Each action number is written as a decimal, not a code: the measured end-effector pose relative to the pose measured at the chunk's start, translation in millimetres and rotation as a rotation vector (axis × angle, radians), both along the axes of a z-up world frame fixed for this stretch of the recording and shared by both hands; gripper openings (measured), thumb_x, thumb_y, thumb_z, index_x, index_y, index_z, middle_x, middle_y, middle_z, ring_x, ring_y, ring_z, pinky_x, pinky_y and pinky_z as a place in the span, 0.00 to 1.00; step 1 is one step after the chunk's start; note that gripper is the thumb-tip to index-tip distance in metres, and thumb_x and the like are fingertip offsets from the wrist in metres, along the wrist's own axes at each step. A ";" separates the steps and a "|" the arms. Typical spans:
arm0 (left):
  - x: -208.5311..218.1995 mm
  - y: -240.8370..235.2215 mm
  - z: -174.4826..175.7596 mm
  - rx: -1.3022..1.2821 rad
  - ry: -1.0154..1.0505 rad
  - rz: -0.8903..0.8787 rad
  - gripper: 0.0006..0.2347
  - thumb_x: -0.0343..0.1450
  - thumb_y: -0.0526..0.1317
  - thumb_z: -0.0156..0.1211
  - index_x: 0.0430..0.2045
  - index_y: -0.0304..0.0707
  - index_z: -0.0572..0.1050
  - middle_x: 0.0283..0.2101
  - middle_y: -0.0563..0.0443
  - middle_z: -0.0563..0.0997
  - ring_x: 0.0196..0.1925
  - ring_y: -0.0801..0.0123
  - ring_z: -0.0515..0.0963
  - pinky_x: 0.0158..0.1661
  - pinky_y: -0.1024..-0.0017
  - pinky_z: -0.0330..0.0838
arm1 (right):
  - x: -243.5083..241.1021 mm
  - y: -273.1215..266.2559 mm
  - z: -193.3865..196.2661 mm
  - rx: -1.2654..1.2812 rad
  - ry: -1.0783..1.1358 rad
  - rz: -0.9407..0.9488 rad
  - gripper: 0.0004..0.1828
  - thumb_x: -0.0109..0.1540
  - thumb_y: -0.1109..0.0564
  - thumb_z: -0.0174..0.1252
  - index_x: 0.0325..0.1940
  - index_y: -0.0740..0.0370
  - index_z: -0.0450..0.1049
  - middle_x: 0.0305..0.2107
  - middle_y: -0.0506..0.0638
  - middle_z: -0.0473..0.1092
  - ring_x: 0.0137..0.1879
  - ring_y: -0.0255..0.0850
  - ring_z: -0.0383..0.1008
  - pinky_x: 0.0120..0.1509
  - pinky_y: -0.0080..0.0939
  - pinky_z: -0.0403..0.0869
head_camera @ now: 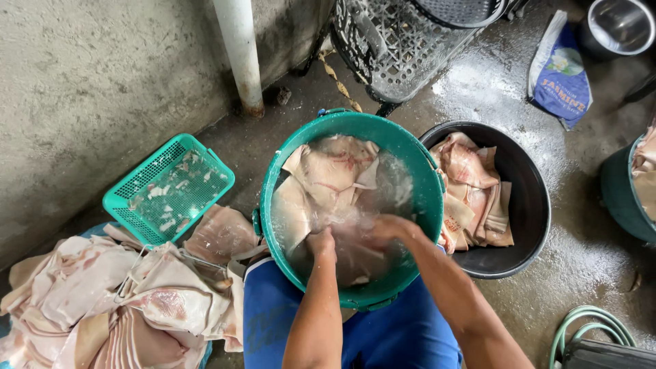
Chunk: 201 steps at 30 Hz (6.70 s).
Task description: The person washes animal skins by hand in a bucket of water and places them into a black basin.
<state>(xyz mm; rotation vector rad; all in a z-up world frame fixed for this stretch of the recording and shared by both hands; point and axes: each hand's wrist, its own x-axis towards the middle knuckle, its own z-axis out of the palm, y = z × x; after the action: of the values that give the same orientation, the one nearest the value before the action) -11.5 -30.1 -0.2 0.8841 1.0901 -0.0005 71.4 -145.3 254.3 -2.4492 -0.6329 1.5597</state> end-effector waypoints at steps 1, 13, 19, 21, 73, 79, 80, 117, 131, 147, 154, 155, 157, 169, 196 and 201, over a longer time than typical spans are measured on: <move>0.3 0.5 7.2 -0.067 -0.018 0.040 0.19 0.68 0.46 0.61 0.50 0.34 0.75 0.42 0.48 0.81 0.42 0.63 0.79 0.43 0.62 0.74 | -10.9 8.6 14.0 0.019 -0.079 0.016 0.19 0.64 0.44 0.52 0.56 0.53 0.70 0.46 0.59 0.70 0.53 0.54 0.73 0.54 0.54 0.71; -11.7 25.1 111.9 -0.964 -0.362 -0.178 0.38 0.66 0.78 0.40 0.53 0.47 0.73 0.54 0.46 0.77 0.51 0.56 0.80 0.54 0.50 0.74 | -89.2 27.3 106.6 0.215 -1.000 0.388 0.12 0.63 0.54 0.54 0.50 0.55 0.76 0.34 0.49 0.72 0.42 0.47 0.77 0.38 0.53 0.76; -7.2 37.0 75.8 -0.782 -0.184 0.028 0.40 0.66 0.74 0.32 0.53 0.41 0.76 0.49 0.44 0.82 0.47 0.53 0.80 0.49 0.57 0.75 | -58.3 29.0 -36.4 0.363 -0.483 0.142 0.16 0.65 0.49 0.53 0.50 0.62 0.72 0.43 0.59 0.71 0.49 0.56 0.71 0.52 0.58 0.70; -2.7 38.2 57.8 -0.701 -0.133 0.036 0.40 0.70 0.75 0.35 0.54 0.37 0.74 0.48 0.42 0.77 0.44 0.54 0.76 0.47 0.59 0.75 | -26.1 7.7 -78.8 0.043 -0.681 0.105 0.19 0.65 0.49 0.52 0.54 0.65 0.70 0.47 0.62 0.69 0.53 0.58 0.69 0.54 0.61 0.68; -35.2 92.4 247.7 1.122 0.042 -0.977 0.12 0.72 0.43 0.54 0.46 0.42 0.74 0.41 0.38 0.83 0.43 0.41 0.83 0.44 0.47 0.76 | -78.4 66.3 -58.4 0.757 0.633 -1.407 0.25 0.61 0.37 0.52 0.53 0.54 0.74 0.42 0.47 0.76 0.41 0.42 0.79 0.42 0.51 0.79; -75.7 48.7 313.3 1.171 -0.345 -0.882 0.11 0.68 0.41 0.59 0.40 0.36 0.75 0.42 0.38 0.82 0.47 0.43 0.80 0.49 0.50 0.73 | -69.6 30.1 -76.5 1.238 0.565 -1.183 0.12 0.68 0.58 0.61 0.45 0.71 0.70 0.33 0.59 0.70 0.33 0.43 0.70 0.33 0.42 0.70; -78.0 42.9 314.1 1.163 -0.458 -0.874 0.12 0.65 0.40 0.61 0.40 0.35 0.75 0.43 0.38 0.81 0.48 0.43 0.79 0.50 0.52 0.73 | -65.6 18.7 -80.2 1.278 0.525 -1.194 0.10 0.65 0.60 0.59 0.45 0.70 0.70 0.33 0.58 0.70 0.33 0.44 0.71 0.34 0.42 0.72; 2.3 39.0 30.7 0.310 -0.076 -0.602 0.22 0.60 0.35 0.69 0.48 0.26 0.78 0.45 0.37 0.85 0.45 0.58 0.82 0.46 0.62 0.76 | 16.6 -46.4 -170.3 0.104 -0.392 -0.834 0.26 0.62 0.51 0.56 0.62 0.66 0.68 0.56 0.65 0.68 0.63 0.59 0.70 0.68 0.62 0.65; -12.1 33.2 22.8 1.021 -0.106 -0.626 0.13 0.74 0.39 0.53 0.50 0.32 0.75 0.45 0.32 0.82 0.47 0.43 0.80 0.48 0.52 0.73 | -41.8 -31.7 -131.1 0.348 -1.086 -0.247 0.21 0.49 0.61 0.58 0.47 0.59 0.73 0.48 0.62 0.75 0.52 0.63 0.75 0.52 0.58 0.72; 5.7 46.5 73.5 -0.447 -0.274 -0.275 0.28 0.76 0.65 0.45 0.52 0.41 0.74 0.44 0.51 0.81 0.40 0.62 0.73 0.41 0.63 0.67 | -66.1 -22.6 106.9 0.223 -0.778 -0.547 0.19 0.66 0.44 0.58 0.52 0.58 0.78 0.32 0.56 0.80 0.38 0.45 0.83 0.43 0.45 0.77; 8.9 66.7 62.9 -0.566 -0.328 -0.250 0.35 0.76 0.66 0.38 0.69 0.36 0.62 0.64 0.37 0.71 0.60 0.47 0.71 0.51 0.52 0.62 | -54.6 55.4 -9.7 0.276 -0.613 -0.310 0.40 0.66 0.35 0.48 0.77 0.54 0.54 0.72 0.64 0.51 0.76 0.63 0.50 0.75 0.66 0.53; 9.6 64.7 60.5 -0.520 -0.208 -0.238 0.35 0.76 0.67 0.39 0.69 0.37 0.61 0.66 0.38 0.69 0.63 0.48 0.69 0.55 0.50 0.61 | -47.9 51.9 -34.7 0.208 -0.727 -0.386 0.40 0.65 0.36 0.47 0.79 0.52 0.54 0.73 0.63 0.49 0.76 0.64 0.49 0.76 0.69 0.52; 6.5 63.4 51.1 -0.419 0.029 -0.204 0.35 0.75 0.68 0.41 0.69 0.41 0.58 0.69 0.41 0.64 0.68 0.50 0.64 0.63 0.47 0.58 | -39.9 41.5 -88.0 0.158 -0.836 -0.611 0.41 0.65 0.38 0.45 0.80 0.51 0.52 0.73 0.64 0.46 0.76 0.66 0.45 0.75 0.71 0.49; 3.5 67.2 34.7 -0.424 -0.062 -0.047 0.18 0.72 0.48 0.55 0.52 0.36 0.75 0.50 0.46 0.82 0.51 0.57 0.81 0.48 0.60 0.77 | -21.3 6.7 -120.2 0.119 -0.783 0.320 0.36 0.63 0.44 0.55 0.73 0.53 0.55 0.73 0.59 0.49 0.79 0.58 0.46 0.78 0.64 0.51; 4.4 100.4 123.1 -0.335 -0.376 0.205 0.42 0.68 0.67 0.51 0.74 0.45 0.52 0.73 0.44 0.58 0.76 0.53 0.54 0.71 0.49 0.40 | 57.0 58.5 -2.4 1.090 0.163 -1.479 0.28 0.67 0.42 0.51 0.65 0.60 0.62 0.45 0.58 0.75 0.42 0.53 0.80 0.36 0.58 0.80; 14.7 94.8 109.8 -0.224 -0.220 0.078 0.40 0.66 0.58 0.64 0.73 0.46 0.57 0.72 0.49 0.64 0.73 0.56 0.60 0.67 0.50 0.48 | 43.0 54.9 -125.0 0.580 -0.297 -1.704 0.40 0.61 0.42 0.65 0.71 0.61 0.60 0.54 0.67 0.72 0.61 0.67 0.73 0.63 0.69 0.67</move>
<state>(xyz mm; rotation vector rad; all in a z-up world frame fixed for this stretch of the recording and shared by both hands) 3.2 64.7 109.5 0.6242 0.8985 0.0378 114.4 -90.4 129.3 -1.6238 0.7698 0.2262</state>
